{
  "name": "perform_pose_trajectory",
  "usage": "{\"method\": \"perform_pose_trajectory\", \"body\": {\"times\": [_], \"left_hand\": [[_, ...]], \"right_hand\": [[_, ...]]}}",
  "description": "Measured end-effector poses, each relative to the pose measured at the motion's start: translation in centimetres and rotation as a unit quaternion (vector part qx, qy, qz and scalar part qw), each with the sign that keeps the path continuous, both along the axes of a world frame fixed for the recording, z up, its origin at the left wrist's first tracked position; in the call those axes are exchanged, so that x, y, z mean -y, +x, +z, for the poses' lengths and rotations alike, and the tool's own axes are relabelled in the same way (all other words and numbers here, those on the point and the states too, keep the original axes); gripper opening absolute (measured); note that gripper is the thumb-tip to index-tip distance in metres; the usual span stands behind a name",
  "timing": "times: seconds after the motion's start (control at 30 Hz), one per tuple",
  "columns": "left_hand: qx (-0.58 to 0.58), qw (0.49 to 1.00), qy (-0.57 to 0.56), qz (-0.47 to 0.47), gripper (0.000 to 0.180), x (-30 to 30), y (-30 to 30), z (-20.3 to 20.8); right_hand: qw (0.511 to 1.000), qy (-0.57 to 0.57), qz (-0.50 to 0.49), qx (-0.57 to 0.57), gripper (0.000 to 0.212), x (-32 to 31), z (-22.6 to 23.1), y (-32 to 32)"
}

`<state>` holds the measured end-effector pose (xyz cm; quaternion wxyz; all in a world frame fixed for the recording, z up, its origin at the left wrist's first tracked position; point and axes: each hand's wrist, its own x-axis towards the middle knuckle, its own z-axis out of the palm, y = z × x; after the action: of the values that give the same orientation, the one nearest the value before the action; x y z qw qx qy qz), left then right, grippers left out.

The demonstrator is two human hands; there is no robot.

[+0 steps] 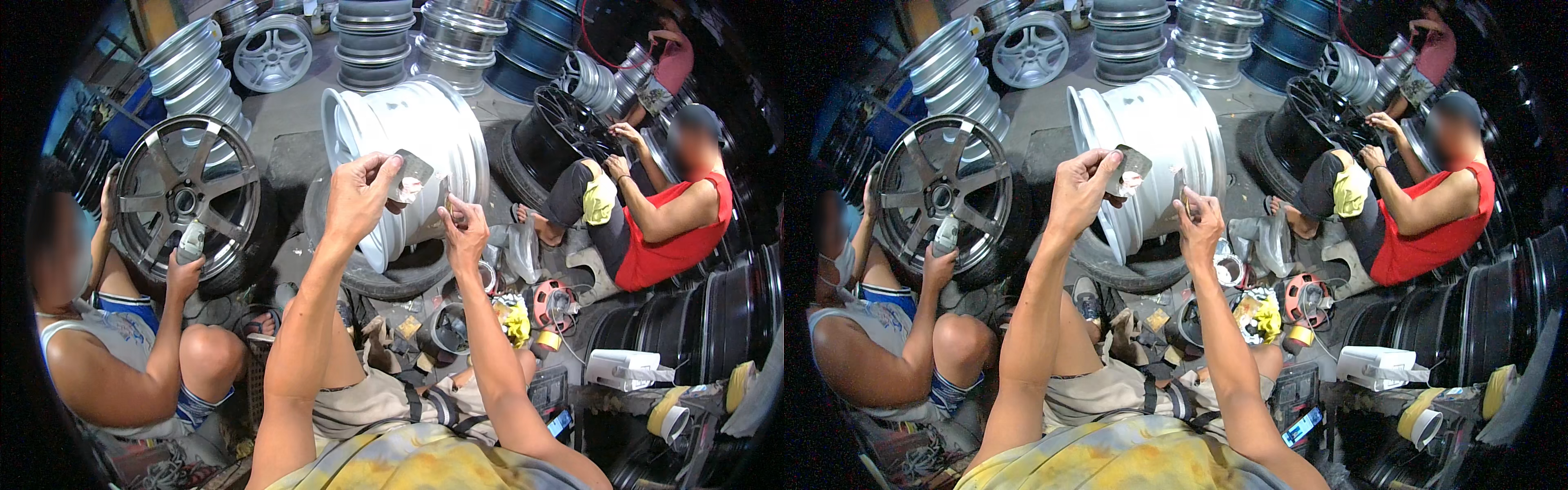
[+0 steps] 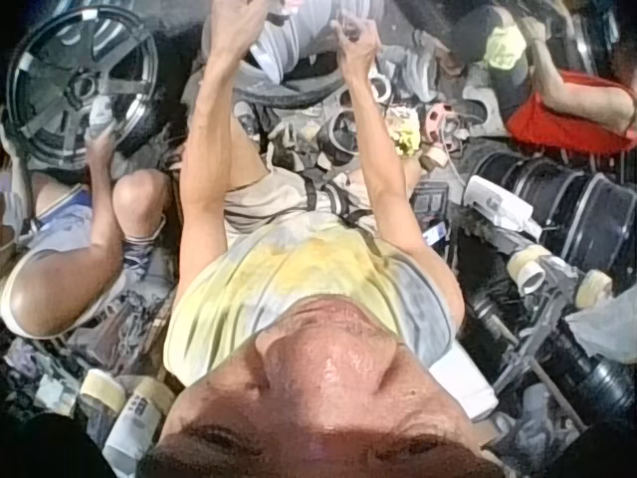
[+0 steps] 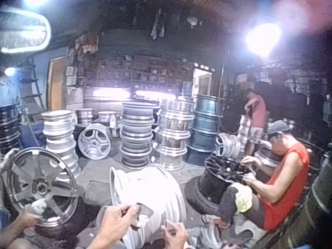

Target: The person sits on the floor in a workshop and uses a putty knife to apply a white filler compound to the surface of a silver car wheel rim. They repeatedly scoop the compound from a container and spread it over the rim's face.

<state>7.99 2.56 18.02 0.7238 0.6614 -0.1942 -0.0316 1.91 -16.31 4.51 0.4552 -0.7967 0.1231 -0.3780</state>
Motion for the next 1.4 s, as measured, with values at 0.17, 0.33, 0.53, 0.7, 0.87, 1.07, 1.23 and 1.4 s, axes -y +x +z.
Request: {"method": "perform_pose_trajectory", "body": {"times": [0.17,0.33,0.53,0.7,0.87,1.07,1.23,1.4], "left_hand": [[0.006,1.000,0.011,0.009,0.025,-0.1,-0.2,0.2],[0.017,0.999,0.026,0.010,0.026,-0.1,-0.2,0.3],[0.013,1.000,0.021,0.012,0.027,-0.1,-0.1,0.2],[0.003,1.000,0.020,0.009,0.026,-0.1,0.2,0.0],[0.139,0.971,0.174,0.087,0.029,0.3,1.0,-0.8],[0.022,0.999,0.024,-0.008,0.024,0.7,0.5,-0.5],[0.023,0.996,0.056,-0.061,0.026,0.9,0.1,0.1],[0.034,0.993,0.085,-0.071,0.024,0.8,-0.5,0.5]], "right_hand": [[1.000,-0.005,0.010,0.005,0.030,0.0,-0.1,-0.4],[0.999,0.049,0.019,0.002,0.031,-0.3,1.1,-0.2],[1.000,-0.007,0.012,0.014,0.032,-0.4,0.4,0.1],[0.999,0.005,0.042,0.002,0.028,-0.9,1.2,-0.1],[0.989,-0.139,0.044,0.003,0.019,1.4,0.6,-1.0],[0.957,0.174,0.233,-0.024,0.030,3.5,3.3,-4.2],[0.922,0.151,0.338,-0.115,0.031,5.0,10.1,-7.2],[0.906,0.074,0.370,-0.194,0.027,4.7,13.0,-7.3]]}}
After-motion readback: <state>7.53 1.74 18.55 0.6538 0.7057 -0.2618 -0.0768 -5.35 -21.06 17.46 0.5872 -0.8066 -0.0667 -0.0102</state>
